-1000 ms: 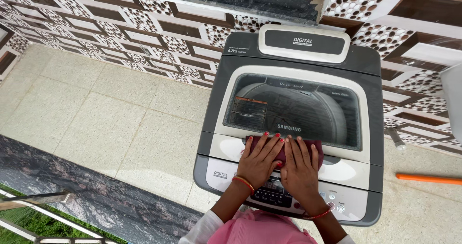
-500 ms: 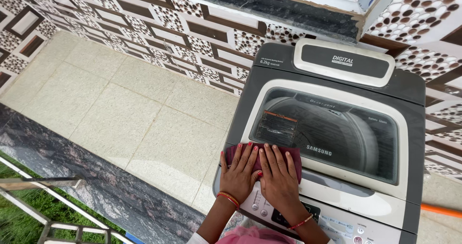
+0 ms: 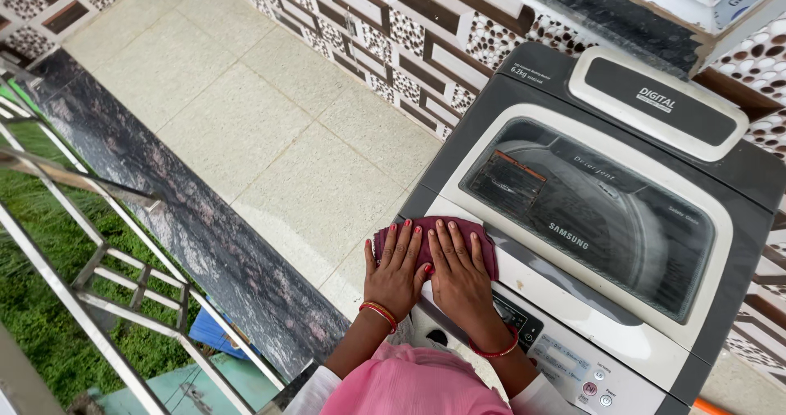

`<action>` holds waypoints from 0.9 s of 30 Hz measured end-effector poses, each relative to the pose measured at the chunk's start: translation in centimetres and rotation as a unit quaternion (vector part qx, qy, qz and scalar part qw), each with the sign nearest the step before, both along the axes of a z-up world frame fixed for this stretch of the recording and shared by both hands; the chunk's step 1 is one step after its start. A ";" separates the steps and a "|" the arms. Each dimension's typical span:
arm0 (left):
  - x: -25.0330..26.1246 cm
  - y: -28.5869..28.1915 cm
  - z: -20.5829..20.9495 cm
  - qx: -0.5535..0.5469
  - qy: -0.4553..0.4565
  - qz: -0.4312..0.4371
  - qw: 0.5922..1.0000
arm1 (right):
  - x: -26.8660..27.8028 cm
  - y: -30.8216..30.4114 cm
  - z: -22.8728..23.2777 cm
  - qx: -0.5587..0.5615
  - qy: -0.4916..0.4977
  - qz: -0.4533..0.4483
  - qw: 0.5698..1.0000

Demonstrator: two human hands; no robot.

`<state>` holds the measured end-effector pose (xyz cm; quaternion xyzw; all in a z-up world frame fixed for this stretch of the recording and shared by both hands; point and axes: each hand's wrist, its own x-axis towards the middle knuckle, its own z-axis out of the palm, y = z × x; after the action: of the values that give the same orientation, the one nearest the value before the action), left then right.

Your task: The person cleans a washing machine by wiping the top lid and control panel with a cloth, opening the lid to wipe the inner rim and underside of the lid, and wiping the exterior sides.

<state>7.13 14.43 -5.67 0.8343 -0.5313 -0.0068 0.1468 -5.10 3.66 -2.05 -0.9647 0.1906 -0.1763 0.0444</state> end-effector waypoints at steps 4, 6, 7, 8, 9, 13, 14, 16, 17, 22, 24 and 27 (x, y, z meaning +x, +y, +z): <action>0.2 1.0 0.3 0.014 0.027 0.002 1.000 | 1.0 0.9 0.0 0.021 -0.007 -0.004 1.000; 0.8 0.8 0.5 -0.028 0.070 -0.037 0.997 | 1.3 1.1 0.1 0.020 0.005 -0.014 1.000; 1.3 0.6 0.6 -0.030 0.070 -0.041 0.996 | 1.7 1.1 0.2 0.018 0.013 -0.027 0.999; 1.9 0.4 0.7 -0.034 0.087 -0.064 0.994 | 2.0 1.1 0.3 0.016 0.013 -0.032 0.999; 2.7 0.2 0.7 -0.036 0.103 -0.088 0.990 | 2.5 1.3 0.3 0.014 0.017 -0.047 0.999; 6.3 -1.4 -0.5 -0.073 0.134 -0.168 0.974 | 5.0 1.4 -0.2 0.005 0.020 -0.118 0.993; 7.2 -1.8 -0.6 -0.080 0.195 -0.194 0.958 | 5.6 1.6 -0.3 0.007 0.017 -0.130 0.991; 9.4 -3.7 -0.9 -0.086 0.245 -0.239 0.936 | 7.3 1.0 -0.5 0.012 0.029 -0.181 0.983; 10.1 -4.4 -1.1 -0.088 0.266 -0.270 0.921 | 8.1 0.7 -0.7 0.013 0.023 -0.196 0.980; 14.1 -8.3 -1.0 -0.038 0.316 -0.357 0.879 | 10.8 0.1 -1.2 0.011 -0.024 -0.282 0.959; 14.8 -8.5 -0.7 -0.012 0.335 -0.368 0.867 | 11.4 0.2 -1.2 0.013 -0.018 -0.311 0.950; 15.8 -9.2 -0.8 -0.001 0.338 -0.386 0.858 | 12.6 0.5 -1.2 0.008 -0.014 -0.347 0.938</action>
<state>22.90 5.19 -6.49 0.5088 -0.7284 -0.3438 0.3039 7.50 4.18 -3.26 -0.8355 0.5145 -0.1929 -0.0096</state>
